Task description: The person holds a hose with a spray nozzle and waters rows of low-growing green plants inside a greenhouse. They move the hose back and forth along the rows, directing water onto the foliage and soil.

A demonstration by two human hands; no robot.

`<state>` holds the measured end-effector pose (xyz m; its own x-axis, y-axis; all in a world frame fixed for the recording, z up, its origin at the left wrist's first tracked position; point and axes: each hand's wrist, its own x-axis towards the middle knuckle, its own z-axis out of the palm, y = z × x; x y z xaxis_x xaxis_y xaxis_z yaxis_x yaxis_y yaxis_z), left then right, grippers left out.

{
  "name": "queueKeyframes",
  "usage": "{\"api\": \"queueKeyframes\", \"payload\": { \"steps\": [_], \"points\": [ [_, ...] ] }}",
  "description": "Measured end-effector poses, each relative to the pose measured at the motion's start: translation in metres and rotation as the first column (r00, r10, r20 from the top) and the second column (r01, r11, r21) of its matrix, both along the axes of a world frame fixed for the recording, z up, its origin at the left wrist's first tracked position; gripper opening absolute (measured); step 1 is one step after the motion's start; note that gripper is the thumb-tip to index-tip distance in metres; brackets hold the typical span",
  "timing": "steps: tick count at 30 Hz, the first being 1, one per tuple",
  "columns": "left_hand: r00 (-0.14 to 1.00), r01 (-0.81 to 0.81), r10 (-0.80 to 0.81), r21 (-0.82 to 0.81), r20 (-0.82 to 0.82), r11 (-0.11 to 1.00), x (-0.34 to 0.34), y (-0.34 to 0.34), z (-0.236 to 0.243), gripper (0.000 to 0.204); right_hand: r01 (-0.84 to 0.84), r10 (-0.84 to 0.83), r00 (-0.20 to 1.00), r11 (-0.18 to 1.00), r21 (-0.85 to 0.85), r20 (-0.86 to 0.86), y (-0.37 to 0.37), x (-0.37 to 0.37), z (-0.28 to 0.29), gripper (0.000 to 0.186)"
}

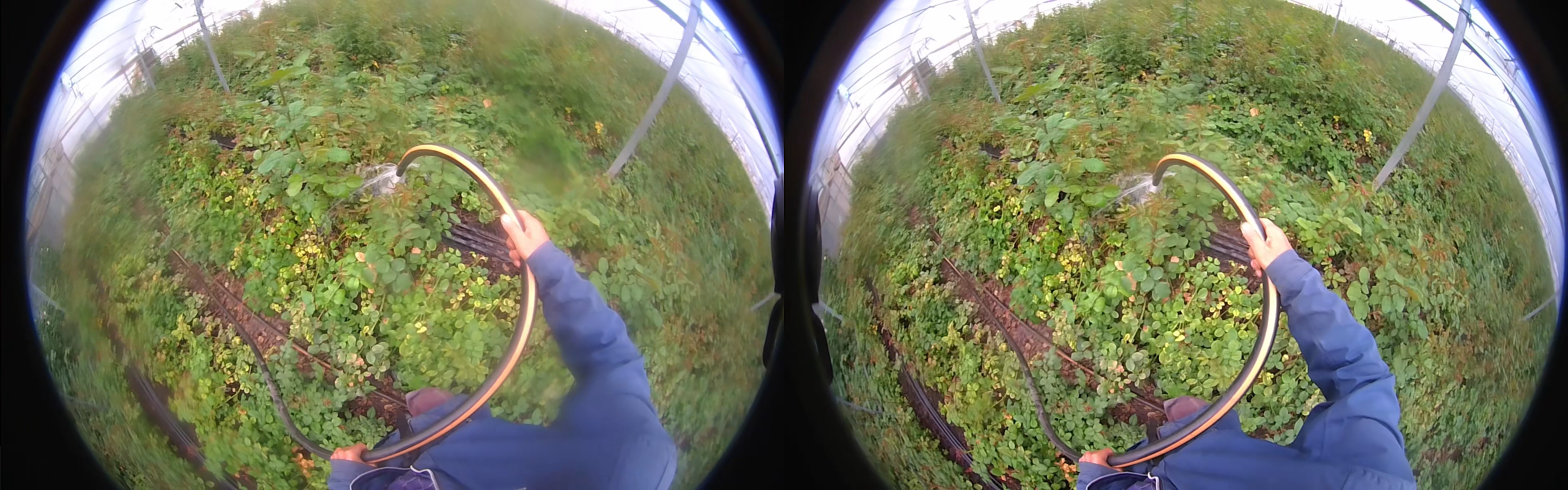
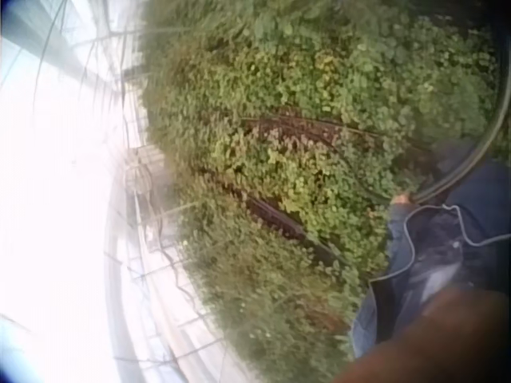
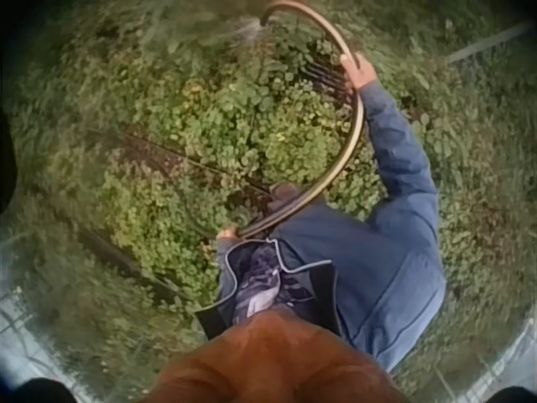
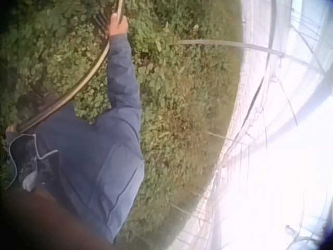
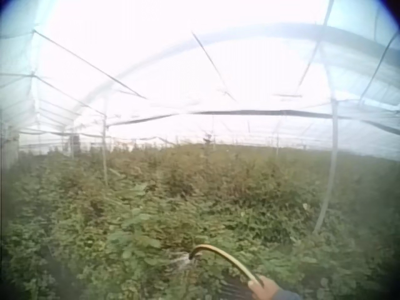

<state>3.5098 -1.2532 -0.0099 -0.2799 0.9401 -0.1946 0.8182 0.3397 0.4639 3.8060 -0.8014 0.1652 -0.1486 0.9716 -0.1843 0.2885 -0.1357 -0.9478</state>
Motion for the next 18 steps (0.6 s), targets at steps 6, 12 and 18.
{"api": "queueKeyframes", "payload": {
  "steps": [6,12,18],
  "points": [
    [1.000,-0.004,0.004,0.029,0.004,1.000,0.016,-0.040,-0.012,0.027,0.032,-0.033,0.998,0.999,0.019,0.053,-0.037,0.015,-0.002,0.042],
    [0.999,-0.020,0.020,0.004,0.035,1.000,0.025,-0.077,-0.038,0.028,0.047,-0.054,0.992,0.996,0.073,0.111,-0.077,0.036,0.006,0.041],
    [0.998,0.061,-0.061,0.003,0.004,0.998,0.026,-0.092,-0.043,0.030,0.080,-0.093,0.987,0.992,0.102,0.133,-0.108,0.059,0.009,0.040]
  ]
}}
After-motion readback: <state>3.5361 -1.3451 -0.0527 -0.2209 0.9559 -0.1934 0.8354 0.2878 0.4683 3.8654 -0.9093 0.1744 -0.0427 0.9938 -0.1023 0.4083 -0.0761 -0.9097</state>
